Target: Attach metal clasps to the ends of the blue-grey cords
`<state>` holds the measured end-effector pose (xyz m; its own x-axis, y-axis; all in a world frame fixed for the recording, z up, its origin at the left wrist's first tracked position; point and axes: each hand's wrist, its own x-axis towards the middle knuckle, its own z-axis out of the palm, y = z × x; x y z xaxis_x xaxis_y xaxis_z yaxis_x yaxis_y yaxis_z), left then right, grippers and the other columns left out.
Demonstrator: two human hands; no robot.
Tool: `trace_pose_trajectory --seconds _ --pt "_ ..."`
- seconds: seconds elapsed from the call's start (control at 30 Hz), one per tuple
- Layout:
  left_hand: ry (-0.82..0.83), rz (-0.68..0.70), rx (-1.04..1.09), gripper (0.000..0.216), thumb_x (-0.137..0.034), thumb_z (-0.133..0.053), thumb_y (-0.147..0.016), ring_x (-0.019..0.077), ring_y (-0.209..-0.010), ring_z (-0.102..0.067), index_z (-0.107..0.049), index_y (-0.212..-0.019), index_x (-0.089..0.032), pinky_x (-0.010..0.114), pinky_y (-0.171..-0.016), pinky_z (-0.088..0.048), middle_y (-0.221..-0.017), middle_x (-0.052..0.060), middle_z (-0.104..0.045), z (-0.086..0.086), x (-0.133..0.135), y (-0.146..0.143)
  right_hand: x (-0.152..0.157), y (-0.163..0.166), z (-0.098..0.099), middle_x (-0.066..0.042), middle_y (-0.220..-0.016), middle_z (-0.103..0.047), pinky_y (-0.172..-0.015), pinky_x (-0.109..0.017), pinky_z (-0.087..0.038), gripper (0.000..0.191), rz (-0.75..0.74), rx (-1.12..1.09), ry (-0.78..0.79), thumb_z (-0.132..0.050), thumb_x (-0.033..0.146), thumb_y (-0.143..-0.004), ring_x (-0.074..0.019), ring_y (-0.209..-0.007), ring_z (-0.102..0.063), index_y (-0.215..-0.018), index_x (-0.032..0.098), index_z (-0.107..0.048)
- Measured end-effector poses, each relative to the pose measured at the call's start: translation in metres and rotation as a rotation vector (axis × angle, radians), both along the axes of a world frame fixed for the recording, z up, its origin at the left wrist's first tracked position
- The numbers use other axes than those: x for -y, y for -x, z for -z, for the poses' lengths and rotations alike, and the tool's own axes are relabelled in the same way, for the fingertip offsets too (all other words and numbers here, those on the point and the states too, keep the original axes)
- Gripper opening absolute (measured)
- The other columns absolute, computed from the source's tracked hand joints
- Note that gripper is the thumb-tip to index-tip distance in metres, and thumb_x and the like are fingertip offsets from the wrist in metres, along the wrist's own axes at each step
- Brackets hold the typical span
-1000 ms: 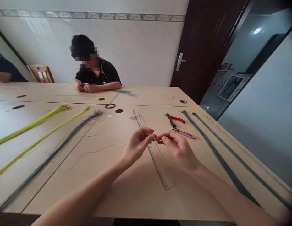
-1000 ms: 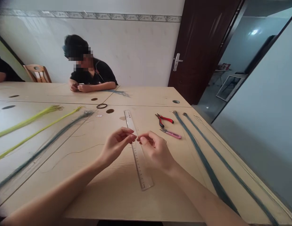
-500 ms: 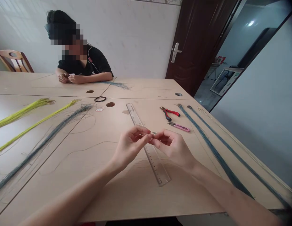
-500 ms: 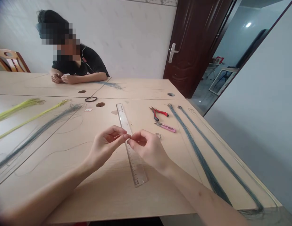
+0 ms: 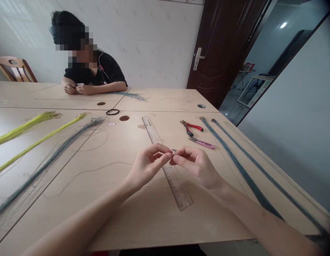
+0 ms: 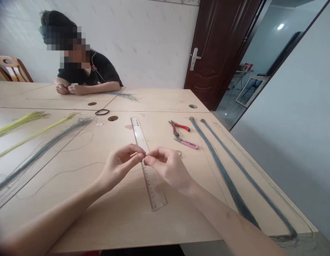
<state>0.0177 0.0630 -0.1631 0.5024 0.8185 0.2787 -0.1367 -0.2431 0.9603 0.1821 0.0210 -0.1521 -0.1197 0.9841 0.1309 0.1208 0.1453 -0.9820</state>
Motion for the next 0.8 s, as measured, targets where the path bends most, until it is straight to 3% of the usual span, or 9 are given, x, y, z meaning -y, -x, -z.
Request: trace_pose_trajectory --seconds 0.33,0.53,0.8 --pt "0.019 -0.033 -0.036 0.015 -0.026 -0.059 -0.085 0.0067 -0.067 -0.054 -0.059 -0.075 -0.014 0.017 -0.063 -0.043 -0.07 -0.002 -0.058 0.0003 -0.0013 -0.0016 -0.0003 -0.0005 0.0046 0.0 -0.079 -0.066 -0.07 -0.024 -0.047 0.015 -0.012 0.03 -0.01 -0.062 0.033 -0.082 -0.0118 -0.076 -0.061 -0.083 0.018 -0.064" --pt "0.07 0.022 -0.08 0.021 -0.03 -0.057 -0.085 0.0085 -0.066 -0.055 -0.057 -0.073 -0.013 0.019 -0.064 -0.043 -0.068 -0.001 -0.059 -0.0027 -0.0021 -0.0016 -0.0002 -0.0001 0.005 -0.003 -0.084 -0.068 -0.074 -0.026 -0.049 0.017 -0.02 0.066 0.002 -0.058 0.033 -0.084 -0.014 -0.081 -0.063 -0.086 0.017 -0.064" --pt "0.041 -0.024 -0.179 0.023 -0.031 -0.058 -0.083 0.0105 -0.063 -0.048 -0.054 -0.068 -0.013 0.023 -0.059 -0.037 -0.065 -0.001 -0.054 -0.0016 -0.0007 -0.0014 0.0014 0.0016 0.0064 -0.001 -0.072 -0.063 -0.066 -0.028 -0.045 0.015 0.046 0.265 -0.059 -0.055 0.03 -0.083 -0.0158 -0.071 -0.061 -0.075 0.019 -0.06"
